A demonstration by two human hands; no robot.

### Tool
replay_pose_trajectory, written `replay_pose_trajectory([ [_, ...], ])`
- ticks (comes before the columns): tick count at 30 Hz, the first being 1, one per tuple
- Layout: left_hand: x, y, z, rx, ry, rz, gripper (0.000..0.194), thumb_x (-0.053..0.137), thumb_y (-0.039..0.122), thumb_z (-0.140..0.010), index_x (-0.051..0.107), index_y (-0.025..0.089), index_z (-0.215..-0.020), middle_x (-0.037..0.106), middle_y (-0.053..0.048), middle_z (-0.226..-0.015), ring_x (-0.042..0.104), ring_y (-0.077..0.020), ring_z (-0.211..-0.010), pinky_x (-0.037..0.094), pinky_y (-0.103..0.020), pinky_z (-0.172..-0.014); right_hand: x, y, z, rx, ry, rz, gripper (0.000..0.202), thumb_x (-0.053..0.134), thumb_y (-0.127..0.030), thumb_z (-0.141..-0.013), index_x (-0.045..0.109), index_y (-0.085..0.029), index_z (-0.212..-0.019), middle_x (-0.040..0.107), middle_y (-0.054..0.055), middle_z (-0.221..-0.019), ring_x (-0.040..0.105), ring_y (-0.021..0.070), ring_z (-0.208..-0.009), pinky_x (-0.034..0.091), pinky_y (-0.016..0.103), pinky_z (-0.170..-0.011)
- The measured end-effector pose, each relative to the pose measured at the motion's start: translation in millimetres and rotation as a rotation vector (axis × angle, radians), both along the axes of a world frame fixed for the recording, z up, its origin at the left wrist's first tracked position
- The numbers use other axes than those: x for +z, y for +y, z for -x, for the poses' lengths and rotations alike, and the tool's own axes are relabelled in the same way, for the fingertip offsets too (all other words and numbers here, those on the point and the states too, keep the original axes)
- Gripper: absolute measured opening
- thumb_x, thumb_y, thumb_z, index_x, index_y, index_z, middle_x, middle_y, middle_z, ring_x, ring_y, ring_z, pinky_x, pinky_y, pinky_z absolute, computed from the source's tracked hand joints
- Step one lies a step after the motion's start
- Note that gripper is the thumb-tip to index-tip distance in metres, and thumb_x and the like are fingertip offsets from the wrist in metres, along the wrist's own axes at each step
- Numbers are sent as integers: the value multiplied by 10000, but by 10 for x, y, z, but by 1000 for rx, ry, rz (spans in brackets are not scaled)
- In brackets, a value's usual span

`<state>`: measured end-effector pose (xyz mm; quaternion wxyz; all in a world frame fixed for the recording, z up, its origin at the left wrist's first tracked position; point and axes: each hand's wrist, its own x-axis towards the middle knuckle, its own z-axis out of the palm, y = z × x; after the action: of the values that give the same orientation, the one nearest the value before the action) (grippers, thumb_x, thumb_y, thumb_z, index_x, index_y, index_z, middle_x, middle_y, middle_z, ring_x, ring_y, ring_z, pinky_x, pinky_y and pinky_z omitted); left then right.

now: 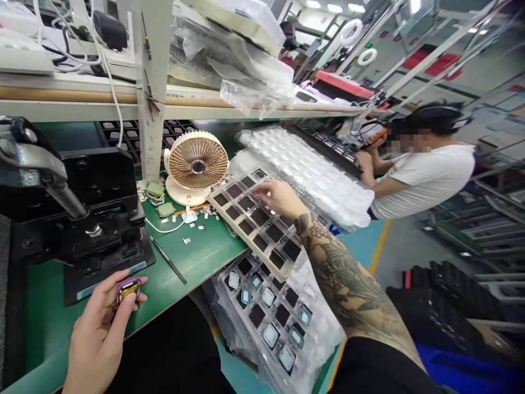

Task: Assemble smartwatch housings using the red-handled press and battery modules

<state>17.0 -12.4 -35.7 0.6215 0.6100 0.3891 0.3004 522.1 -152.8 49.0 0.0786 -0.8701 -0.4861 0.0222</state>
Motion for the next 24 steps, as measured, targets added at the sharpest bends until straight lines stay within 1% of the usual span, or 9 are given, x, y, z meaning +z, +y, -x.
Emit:
replay_pose_trajectory([
  [4,-37,4,18,-5,-11,16,499,779,537,-1051,682,267,-1459,849,-113,-1312,836,-260,-956,688,-373,-853,45,-24,-88,82,70,16,250,675,-227,-960,876,-228,-1109,834,63,-1095,760,203,-934,588,346,-931],
  [8,-56,13,28,-32,-17,9,492,766,516,-1065,663,269,-1478,846,-111,-1326,837,-253,-967,689,-370,-870,49,-81,-97,87,58,8,190,696,-247,-953,874,-221,-1014,832,76,-1052,742,211,-883,573,365,-891],
  [11,-5,10,-1,-25,-29,13,494,774,517,-1058,662,257,-1464,846,-120,-1313,837,-266,-959,684,-379,-839,27,-79,-84,81,41,-4,170,703,-208,-958,871,-215,-985,816,68,-1032,723,189,-860,544,348,-880],
  [14,81,11,-55,34,-79,58,468,768,499,-1067,648,235,-1434,852,-130,-1265,832,-268,-935,668,-384,-806,13,-75,-59,78,45,-41,155,734,-155,-944,875,-210,-973,812,59,-1016,704,162,-841,520,332,-868],
  [17,118,56,-93,44,-192,126,423,762,470,-1077,613,223,-1387,858,-139,-1216,824,-259,-907,650,-386,-796,-23,-103,-71,6,47,-137,104,817,-137,-901,876,-209,-946,817,46,-948,684,141,-771,495,348,-803],
  [19,102,113,-95,31,-272,168,392,754,456,-1085,594,218,-1353,855,-148,-1205,820,-259,-902,635,-386,-789,-89,-133,-133,-53,46,-197,74,895,-131,-842,856,-188,-867,797,62,-826,625,137,-651,453,390,-723],
  [21,75,170,-84,26,-340,200,347,740,435,-1097,586,215,-1317,852,-152,-1201,817,-254,-899,619,-376,-776,-186,-159,-214,-171,42,-272,102,954,-227,-844,852,-229,-842,769,51,-740,597,131,-601,411,413,-688],
  [24,55,217,-72,31,-399,230,279,725,399,-1111,582,216,-1265,849,-146,-1199,812,-240,-890,604,-360,-765,-299,-165,-279,-278,46,-326,184,957,-380,-896,835,-276,-804,724,41,-677,592,127,-590,392,425,-681],
])
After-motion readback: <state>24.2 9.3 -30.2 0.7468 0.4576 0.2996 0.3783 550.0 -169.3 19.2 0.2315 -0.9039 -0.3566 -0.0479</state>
